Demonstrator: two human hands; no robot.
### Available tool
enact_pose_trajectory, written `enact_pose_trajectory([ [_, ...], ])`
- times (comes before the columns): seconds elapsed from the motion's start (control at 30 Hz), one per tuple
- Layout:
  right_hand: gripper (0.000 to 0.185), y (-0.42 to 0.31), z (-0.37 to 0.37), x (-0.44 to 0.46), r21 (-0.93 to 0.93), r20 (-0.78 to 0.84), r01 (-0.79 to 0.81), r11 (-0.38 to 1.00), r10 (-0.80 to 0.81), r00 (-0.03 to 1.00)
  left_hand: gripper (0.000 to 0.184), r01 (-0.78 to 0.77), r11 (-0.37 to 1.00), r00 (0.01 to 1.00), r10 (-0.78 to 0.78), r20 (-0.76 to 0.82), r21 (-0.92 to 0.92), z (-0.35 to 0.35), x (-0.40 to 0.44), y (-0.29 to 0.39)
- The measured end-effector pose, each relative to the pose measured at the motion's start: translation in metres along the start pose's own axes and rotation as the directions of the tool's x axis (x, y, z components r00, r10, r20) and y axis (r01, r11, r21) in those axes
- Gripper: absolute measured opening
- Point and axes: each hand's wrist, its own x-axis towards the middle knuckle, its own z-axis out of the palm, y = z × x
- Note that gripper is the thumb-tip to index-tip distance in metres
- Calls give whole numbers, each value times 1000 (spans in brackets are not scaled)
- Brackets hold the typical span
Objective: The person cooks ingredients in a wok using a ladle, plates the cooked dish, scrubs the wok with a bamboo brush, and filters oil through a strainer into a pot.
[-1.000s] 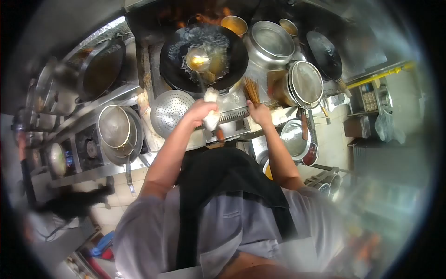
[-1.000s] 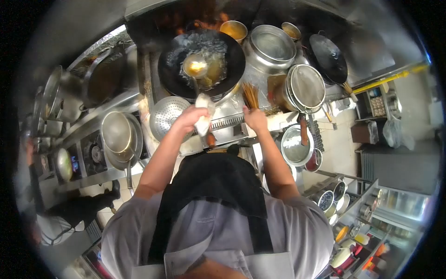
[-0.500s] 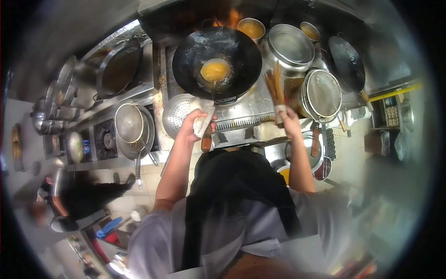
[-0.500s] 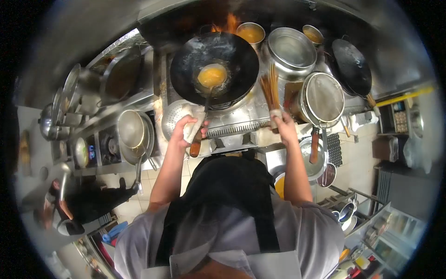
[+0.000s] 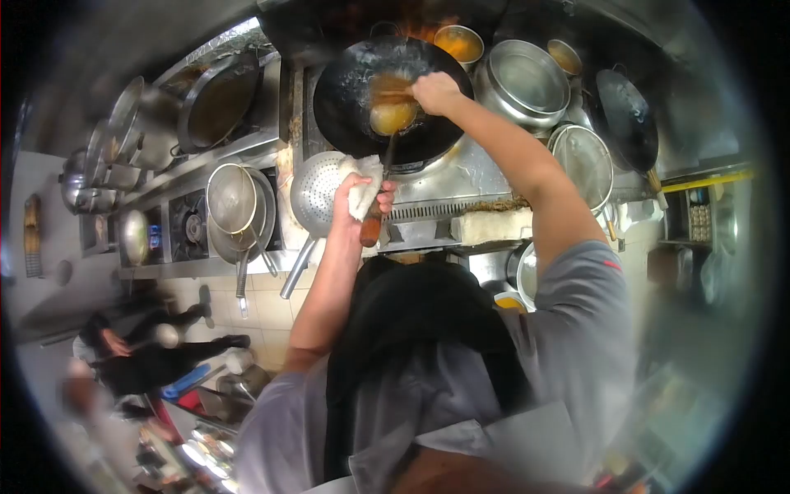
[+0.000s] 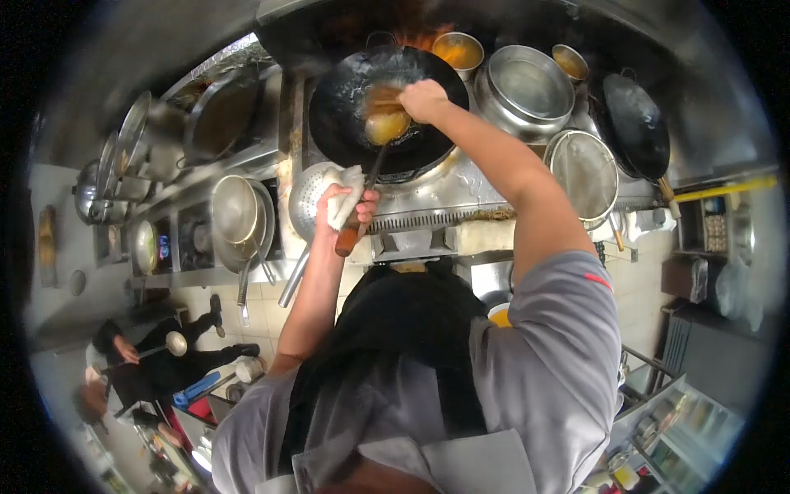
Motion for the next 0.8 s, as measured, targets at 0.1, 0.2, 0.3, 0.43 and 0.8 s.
enact_pose_trajectory([
  [0.1, 22, -27, -36, -17, -21, -12, 75, 997, -75, 997, 41, -26, 999, 1000, 25, 18, 33, 0, 1, -1],
  [0.2, 27, -19, -17, -16, 32, 60, 129, 991, -131, 990, 40, -3, 1000, 1000, 3, 9, -25, -5, -5, -5],
  [0.3, 31, -4, -10, -5, 26, -7, 12, 1000, -11, 1000, 37, 24, 999, 1000, -24, 10, -33, -4, -6, 1],
  [0.43, 27, -36, -26, -23, -6, 79, 112, 994, -111, 991, 35, 46, 998, 999, -47, 21, 34, 0, -6, 3],
  [0.8, 24, -33, 10, -14, 156, 83, -66, 986, 53, 995, 32, 85, 978, 986, -55, -159, 189, -13, -2, 16],
])
